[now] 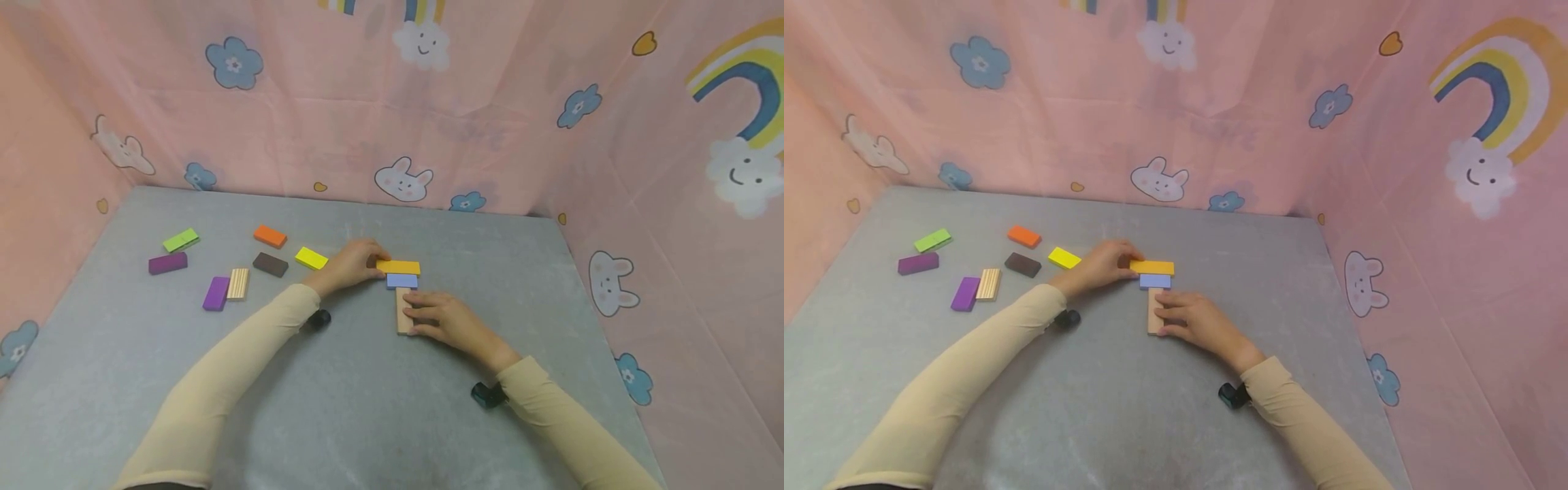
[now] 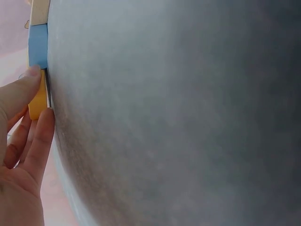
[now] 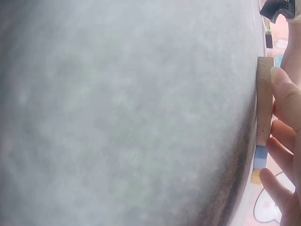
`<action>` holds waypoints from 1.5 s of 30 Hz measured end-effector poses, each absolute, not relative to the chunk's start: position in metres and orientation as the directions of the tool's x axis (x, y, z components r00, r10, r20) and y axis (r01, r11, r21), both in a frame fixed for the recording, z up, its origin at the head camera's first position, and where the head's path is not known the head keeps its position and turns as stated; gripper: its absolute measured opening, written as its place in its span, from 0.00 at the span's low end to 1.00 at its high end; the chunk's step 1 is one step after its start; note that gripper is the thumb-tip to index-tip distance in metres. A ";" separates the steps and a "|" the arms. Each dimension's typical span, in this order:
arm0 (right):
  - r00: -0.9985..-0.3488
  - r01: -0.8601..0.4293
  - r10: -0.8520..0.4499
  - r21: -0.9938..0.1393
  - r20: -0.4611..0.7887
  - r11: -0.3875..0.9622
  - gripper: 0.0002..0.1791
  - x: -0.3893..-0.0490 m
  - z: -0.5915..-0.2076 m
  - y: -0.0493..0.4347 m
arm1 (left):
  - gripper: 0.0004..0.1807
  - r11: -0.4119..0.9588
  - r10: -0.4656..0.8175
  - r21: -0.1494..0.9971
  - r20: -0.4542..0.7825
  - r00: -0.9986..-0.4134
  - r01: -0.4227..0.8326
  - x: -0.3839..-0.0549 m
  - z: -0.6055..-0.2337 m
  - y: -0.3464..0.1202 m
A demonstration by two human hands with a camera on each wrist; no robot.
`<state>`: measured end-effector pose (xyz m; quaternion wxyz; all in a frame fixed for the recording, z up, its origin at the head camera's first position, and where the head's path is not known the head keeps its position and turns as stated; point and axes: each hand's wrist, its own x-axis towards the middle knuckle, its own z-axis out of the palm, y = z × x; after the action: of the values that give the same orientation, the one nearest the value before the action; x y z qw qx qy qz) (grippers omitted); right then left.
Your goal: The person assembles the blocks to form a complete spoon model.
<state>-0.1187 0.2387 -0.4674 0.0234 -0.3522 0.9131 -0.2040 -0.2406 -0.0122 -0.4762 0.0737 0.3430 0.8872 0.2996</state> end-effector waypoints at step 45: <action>-0.747 -0.641 -0.655 -0.384 0.114 0.665 0.27 -0.119 -0.468 0.239 | 0.29 0.645 0.621 0.575 -0.011 -0.784 0.503 -0.231 -0.463 -0.019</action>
<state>-0.1187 0.2389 -0.4683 0.0166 -0.3552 0.9121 -0.2039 -0.2314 -0.0186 -0.4630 0.1039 0.3119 0.9010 0.2832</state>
